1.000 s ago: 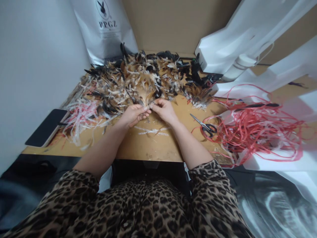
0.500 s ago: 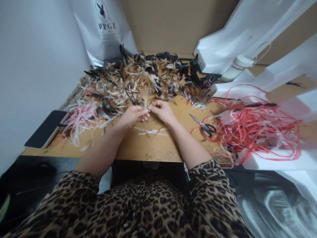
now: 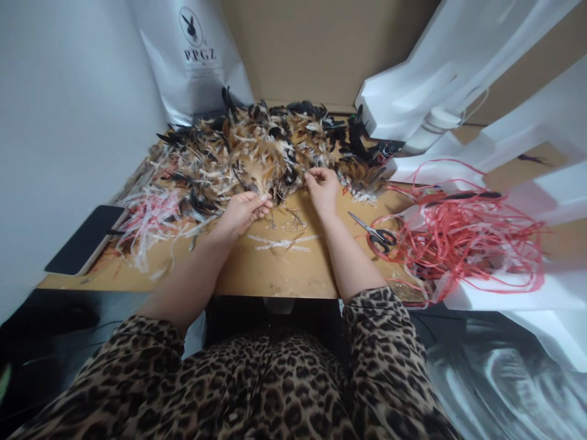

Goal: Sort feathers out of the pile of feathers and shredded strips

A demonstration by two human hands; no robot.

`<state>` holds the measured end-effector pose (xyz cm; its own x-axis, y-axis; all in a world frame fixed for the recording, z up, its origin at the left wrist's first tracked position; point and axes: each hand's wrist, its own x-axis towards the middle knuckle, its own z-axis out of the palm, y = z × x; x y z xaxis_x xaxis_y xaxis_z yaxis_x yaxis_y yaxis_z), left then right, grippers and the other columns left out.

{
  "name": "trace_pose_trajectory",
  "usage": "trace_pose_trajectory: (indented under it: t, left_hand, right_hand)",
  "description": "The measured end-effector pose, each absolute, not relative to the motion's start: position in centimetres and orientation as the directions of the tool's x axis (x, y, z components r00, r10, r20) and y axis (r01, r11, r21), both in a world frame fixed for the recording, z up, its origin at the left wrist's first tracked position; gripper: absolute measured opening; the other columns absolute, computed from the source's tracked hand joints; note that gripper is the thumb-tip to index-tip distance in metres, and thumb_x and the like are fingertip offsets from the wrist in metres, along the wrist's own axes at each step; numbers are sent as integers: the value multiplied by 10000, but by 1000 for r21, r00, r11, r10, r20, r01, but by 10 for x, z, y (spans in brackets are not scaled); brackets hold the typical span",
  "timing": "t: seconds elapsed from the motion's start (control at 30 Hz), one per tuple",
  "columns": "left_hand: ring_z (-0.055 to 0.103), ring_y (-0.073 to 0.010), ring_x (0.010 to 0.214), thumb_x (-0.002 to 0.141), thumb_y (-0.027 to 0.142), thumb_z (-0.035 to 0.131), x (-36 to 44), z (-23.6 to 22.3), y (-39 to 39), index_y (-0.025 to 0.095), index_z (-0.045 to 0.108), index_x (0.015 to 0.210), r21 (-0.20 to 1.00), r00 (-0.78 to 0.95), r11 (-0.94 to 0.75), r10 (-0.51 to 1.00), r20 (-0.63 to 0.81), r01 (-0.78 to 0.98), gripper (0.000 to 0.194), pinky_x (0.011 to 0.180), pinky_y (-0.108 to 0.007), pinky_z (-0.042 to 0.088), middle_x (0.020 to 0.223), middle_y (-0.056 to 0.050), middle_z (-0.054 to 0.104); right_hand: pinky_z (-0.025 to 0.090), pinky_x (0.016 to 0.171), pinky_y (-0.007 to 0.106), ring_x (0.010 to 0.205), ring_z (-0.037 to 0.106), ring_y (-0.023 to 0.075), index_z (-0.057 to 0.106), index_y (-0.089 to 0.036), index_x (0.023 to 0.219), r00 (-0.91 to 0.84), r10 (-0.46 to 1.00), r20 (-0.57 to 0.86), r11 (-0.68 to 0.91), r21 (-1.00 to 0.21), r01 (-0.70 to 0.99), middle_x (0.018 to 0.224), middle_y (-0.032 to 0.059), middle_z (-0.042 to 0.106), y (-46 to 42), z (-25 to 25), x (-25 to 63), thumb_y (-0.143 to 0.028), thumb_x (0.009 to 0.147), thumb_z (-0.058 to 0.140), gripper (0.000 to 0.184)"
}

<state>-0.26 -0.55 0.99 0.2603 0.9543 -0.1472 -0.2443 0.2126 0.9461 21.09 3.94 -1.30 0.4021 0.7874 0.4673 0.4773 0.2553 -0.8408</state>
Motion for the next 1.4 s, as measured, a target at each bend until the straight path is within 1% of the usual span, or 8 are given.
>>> trace_pose_trajectory:
  t: [0.17,0.33,0.43,0.57,0.67,1.0,1.27,1.4]
  left_hand:
    - [558,-41,530,768,259,723,-3,8,-4,94,657,714,934,251,218,957,-147,-283,186,541,-171,419,676,-44,683]
    - [547,-32,501,772,228,718,-4,10,-2,88,638,692,916,224,235,960,-167,-325,180,522,-159,407,656,-34,676]
    - [567,-31,522,784,222,711,-5,9,-1,89,656,741,899,221,247,960,-175,-361,151,535,-148,418,681,-40,692]
    - [603,-33,565,806,192,690,-7,7,2,87,667,788,859,262,270,951,-166,-434,109,566,-137,447,751,-61,720]
    - [623,-34,596,817,157,673,-9,8,4,87,654,784,824,298,312,937,-184,-472,79,571,-128,458,826,-84,736]
    - [643,-41,623,885,80,539,-16,22,3,101,643,782,730,412,449,877,-248,-516,148,534,-96,467,903,-115,740]
    - [610,-25,577,829,81,626,-18,19,2,98,664,807,758,433,446,869,-239,-477,47,511,-88,452,832,-84,729]
    - [609,-20,579,821,96,642,-16,16,4,97,669,786,800,376,370,905,-197,-472,45,546,-96,460,792,-64,724]
  right_hand:
    - [452,856,380,861,568,207,707,-158,865,332,811,482,165,-733,660,909,81,662,45,-7,207,-336,705,668,242]
    - [435,885,431,875,564,234,723,-169,809,315,841,441,88,-684,724,887,86,666,52,1,201,-247,715,634,151]
    - [430,910,434,896,569,235,714,-180,786,283,810,513,182,-680,710,871,74,669,54,4,203,-224,743,595,133]
    - [431,946,415,960,580,227,702,-205,824,169,724,669,424,-625,655,903,61,653,44,11,206,-254,783,604,117]
    - [453,927,406,972,589,217,703,-225,831,81,719,691,515,-607,606,952,58,644,32,18,204,-300,800,625,113]
    - [453,931,430,984,588,213,724,-245,812,-52,737,674,603,-621,501,981,51,632,22,29,199,-320,791,668,96]
    - [448,944,439,1018,577,223,720,-256,833,-118,743,659,603,-582,546,1001,51,620,23,25,196,-353,821,637,128]
    - [445,960,454,1080,557,249,699,-255,947,-80,714,695,591,-538,601,1077,76,601,15,32,189,-439,827,623,232]
